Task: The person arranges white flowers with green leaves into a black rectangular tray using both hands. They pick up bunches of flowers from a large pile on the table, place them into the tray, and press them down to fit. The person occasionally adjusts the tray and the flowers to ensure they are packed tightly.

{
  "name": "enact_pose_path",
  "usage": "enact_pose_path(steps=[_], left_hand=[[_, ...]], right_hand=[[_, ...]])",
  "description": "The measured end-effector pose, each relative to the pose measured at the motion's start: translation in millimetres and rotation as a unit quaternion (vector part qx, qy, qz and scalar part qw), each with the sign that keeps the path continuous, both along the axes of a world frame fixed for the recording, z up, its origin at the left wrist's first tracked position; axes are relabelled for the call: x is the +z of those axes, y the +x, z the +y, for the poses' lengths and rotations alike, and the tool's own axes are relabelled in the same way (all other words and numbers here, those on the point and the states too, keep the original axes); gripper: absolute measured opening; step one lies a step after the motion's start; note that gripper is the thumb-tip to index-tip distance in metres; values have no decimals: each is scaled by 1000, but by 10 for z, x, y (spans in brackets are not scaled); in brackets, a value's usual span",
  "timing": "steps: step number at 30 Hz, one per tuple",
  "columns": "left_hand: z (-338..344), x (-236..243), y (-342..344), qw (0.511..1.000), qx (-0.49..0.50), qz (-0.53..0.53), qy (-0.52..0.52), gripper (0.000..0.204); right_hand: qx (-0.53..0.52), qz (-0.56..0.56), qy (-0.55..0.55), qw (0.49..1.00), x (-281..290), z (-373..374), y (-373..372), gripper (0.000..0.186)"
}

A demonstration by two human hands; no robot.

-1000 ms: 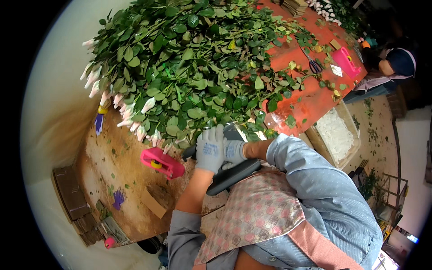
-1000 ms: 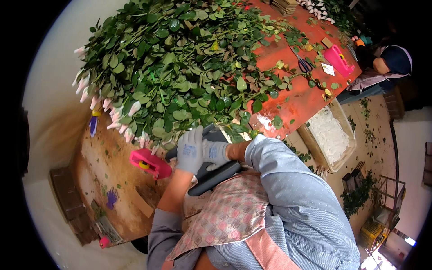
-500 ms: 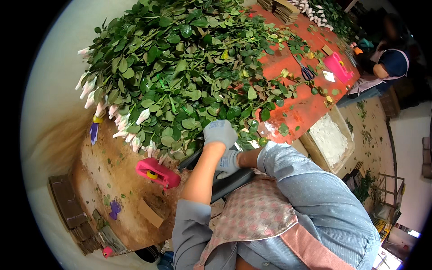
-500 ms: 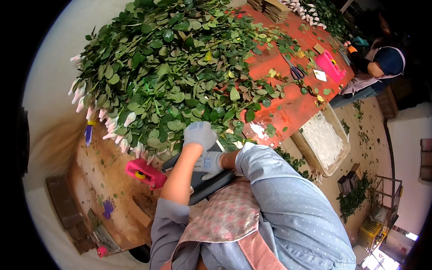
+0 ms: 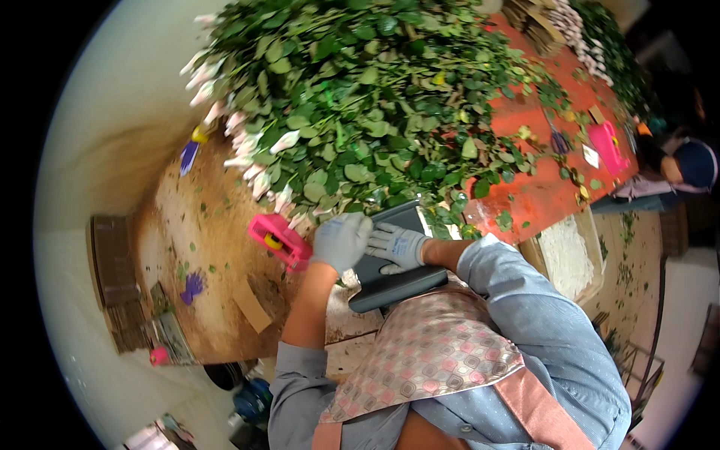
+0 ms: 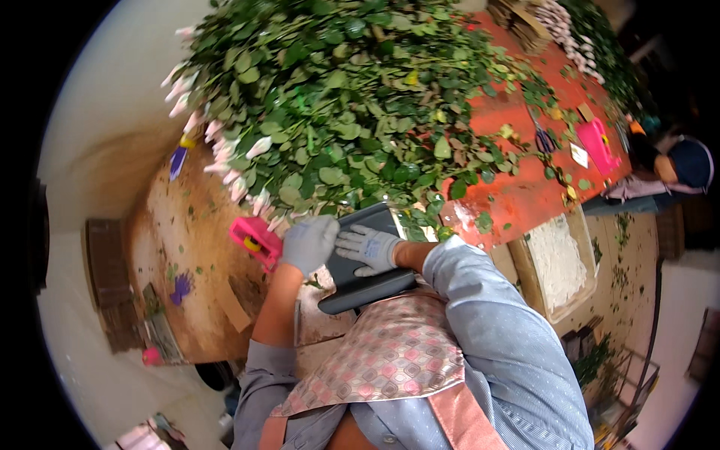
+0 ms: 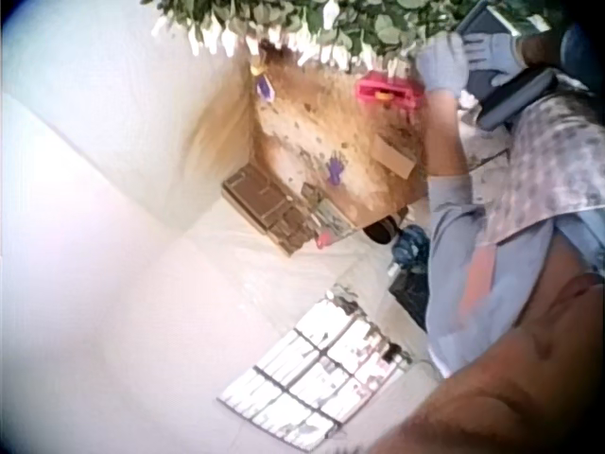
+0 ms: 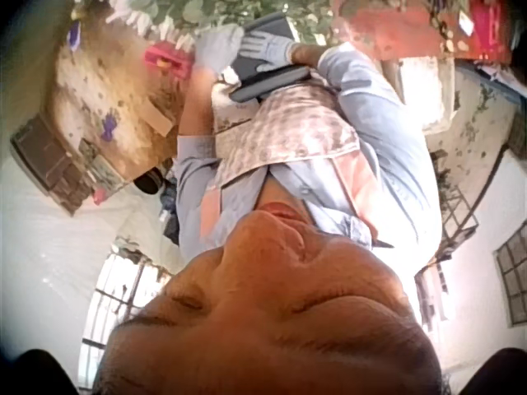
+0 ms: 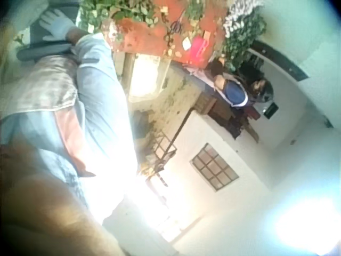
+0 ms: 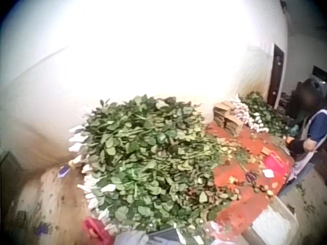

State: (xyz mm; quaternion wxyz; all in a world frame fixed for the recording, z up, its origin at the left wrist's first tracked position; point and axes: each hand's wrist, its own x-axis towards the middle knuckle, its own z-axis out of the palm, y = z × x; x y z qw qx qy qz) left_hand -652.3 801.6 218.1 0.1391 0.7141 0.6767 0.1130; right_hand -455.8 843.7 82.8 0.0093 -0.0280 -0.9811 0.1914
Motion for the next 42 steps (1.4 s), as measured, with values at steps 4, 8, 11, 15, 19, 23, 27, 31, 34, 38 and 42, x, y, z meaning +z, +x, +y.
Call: enact_pose_path(steps=[4,8,11,15,19,23,27,31,34,38,42], left_hand=[[-239,-71,97,995,50,69,45,21],[-462,-33,82,978,85,-15,187,48],[-752,236,-182,962,169,12,214,55],[-1479,154,-1086,885,437,146,63,76],[-2138,6,-1619,771,582,185,-179,106],[-2317,-33,-1704,739,626,80,-235,107],[-2418,-15,-1772,730,639,51,-237,107],[-2433,196,-1692,747,646,38,-151,105],[-2503,270,-1535,757,642,106,63,104],[-2305,533,-1270,771,577,-81,259,105],[-1837,284,-717,770,422,-434,201,56]], right_hand=[[18,4,0,1000,64,-60,-67,74],[27,-16,-4,999,190,-31,-85,72],[7,10,8,1000,200,-31,-93,75],[10,-21,16,1000,230,-51,-112,76],[16,-29,16,999,219,-42,-122,76],[12,-25,21,999,207,-37,-115,77],[12,-17,30,999,192,-67,-115,77],[10,-21,32,999,194,-91,-107,77],[15,-5,31,999,208,-94,-100,76],[9,17,23,1000,148,-58,-92,75],[-26,54,-53,997,111,15,6,79]])
